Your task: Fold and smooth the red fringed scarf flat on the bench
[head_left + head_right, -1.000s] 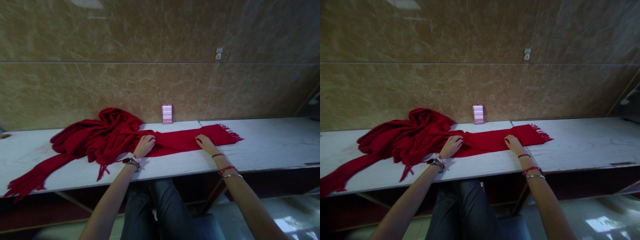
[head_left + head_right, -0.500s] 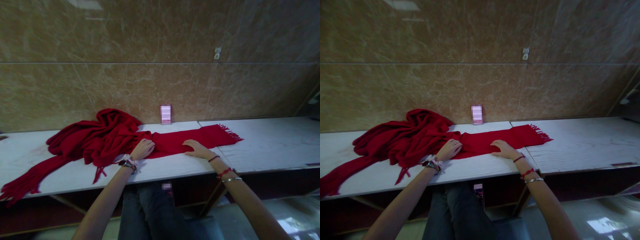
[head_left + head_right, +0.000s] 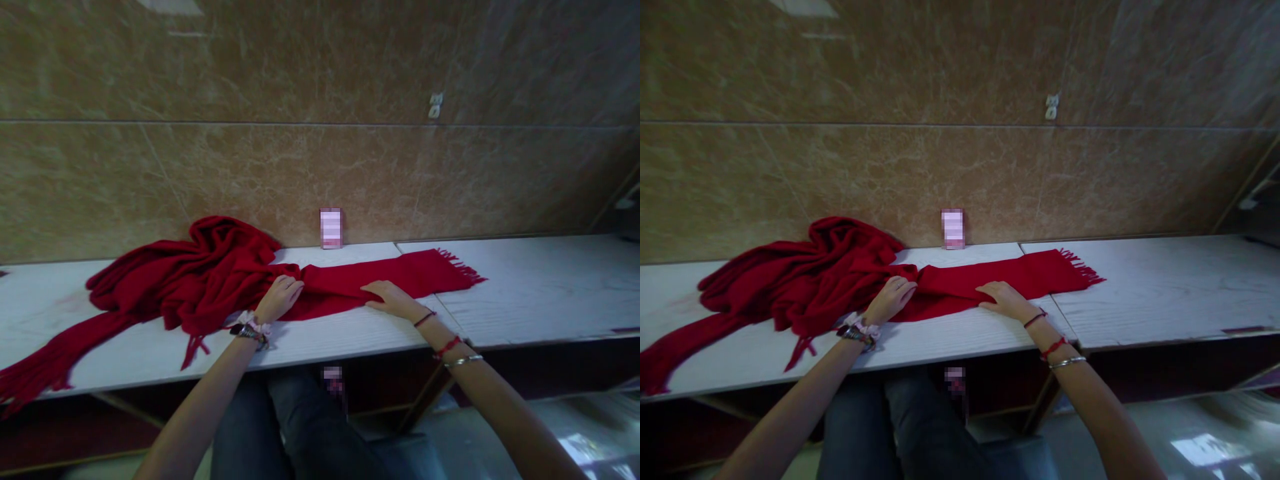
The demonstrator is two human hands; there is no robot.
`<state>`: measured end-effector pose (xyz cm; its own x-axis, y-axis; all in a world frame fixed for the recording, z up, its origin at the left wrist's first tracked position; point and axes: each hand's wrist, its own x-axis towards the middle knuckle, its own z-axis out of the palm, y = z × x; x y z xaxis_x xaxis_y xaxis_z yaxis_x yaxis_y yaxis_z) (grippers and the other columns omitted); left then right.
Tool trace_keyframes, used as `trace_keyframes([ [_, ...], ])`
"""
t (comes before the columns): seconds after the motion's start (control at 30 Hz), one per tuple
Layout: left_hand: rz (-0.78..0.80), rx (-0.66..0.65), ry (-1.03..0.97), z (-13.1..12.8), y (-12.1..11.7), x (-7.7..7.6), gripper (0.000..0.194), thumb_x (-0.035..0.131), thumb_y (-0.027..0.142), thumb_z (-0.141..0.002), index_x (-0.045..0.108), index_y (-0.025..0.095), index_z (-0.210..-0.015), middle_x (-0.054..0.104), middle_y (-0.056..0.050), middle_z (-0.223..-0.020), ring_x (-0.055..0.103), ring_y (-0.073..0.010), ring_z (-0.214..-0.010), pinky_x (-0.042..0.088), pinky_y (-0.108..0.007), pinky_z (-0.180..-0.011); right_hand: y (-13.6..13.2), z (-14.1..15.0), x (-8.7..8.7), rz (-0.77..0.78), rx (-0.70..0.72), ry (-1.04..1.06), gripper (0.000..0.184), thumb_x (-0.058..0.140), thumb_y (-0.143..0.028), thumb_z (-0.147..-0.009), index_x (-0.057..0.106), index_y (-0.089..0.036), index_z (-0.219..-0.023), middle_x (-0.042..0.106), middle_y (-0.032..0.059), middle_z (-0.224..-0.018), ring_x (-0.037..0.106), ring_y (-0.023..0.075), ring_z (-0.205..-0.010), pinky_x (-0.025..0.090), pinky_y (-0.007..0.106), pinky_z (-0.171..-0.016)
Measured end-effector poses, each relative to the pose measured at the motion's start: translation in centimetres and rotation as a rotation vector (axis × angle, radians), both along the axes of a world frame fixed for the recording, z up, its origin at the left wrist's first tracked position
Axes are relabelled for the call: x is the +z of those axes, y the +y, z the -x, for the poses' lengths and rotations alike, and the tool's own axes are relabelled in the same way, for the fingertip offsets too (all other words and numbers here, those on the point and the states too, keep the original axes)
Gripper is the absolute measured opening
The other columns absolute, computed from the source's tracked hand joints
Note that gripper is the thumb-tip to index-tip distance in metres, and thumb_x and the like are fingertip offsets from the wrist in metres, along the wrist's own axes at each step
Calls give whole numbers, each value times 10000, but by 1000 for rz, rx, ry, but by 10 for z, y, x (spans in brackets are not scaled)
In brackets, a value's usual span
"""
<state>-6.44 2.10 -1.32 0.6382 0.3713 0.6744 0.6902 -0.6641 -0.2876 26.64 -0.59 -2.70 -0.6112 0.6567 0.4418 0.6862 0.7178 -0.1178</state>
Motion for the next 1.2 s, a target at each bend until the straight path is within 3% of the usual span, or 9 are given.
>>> trace_keyframes([
  [0.13,19,-41,71,-3,-8,4,259,341,182,-901,596,160,-865,598,-38,-728,541,-138,-668,415,-304,-725,3,2,0,-12,22,-29,231,482,-240,-863,645,-170,-1012,660,97,-1005,593,202,-947,463,358,-842],
  [0.33,118,-64,214,-3,-14,7,134,479,209,-826,597,152,-853,625,-49,-787,569,-158,-722,387,-320,-730,5,1,-2,0,20,57,229,467,-137,-832,653,-161,-964,677,92,-973,617,193,-918,487,355,-835],
  [0.53,-5,-37,32,0,-14,9,185,426,154,-825,603,145,-880,627,-57,-763,567,-162,-727,365,-356,-788,4,-3,-2,-45,-19,239,293,458,-109,-811,640,-177,-1030,665,84,-1043,598,202,-1007,480,373,-884],
  [0.77,301,-113,246,-10,-23,11,140,472,208,-789,565,161,-696,599,-12,-668,536,-129,-633,396,-316,-755,-1,-8,-2,90,74,152,206,541,-152,-775,700,-218,-889,692,48,-976,604,203,-1002,465,367,-913],
  [1.0,47,-130,23,-12,-28,15,217,372,151,-830,573,162,-749,598,-39,-676,533,-143,-674,420,-320,-782,-1,-10,4,148,-11,411,242,479,-213,-831,671,-184,-975,682,84,-998,621,203,-961,487,374,-869],
  [1.2,317,-165,324,-18,-32,10,190,433,294,-840,567,173,-780,621,-27,-698,558,-138,-640,421,-257,-650,-5,-13,9,325,81,208,167,556,-231,-784,707,-227,-857,668,58,-1045,542,229,-1096,344,462,-1002],
])
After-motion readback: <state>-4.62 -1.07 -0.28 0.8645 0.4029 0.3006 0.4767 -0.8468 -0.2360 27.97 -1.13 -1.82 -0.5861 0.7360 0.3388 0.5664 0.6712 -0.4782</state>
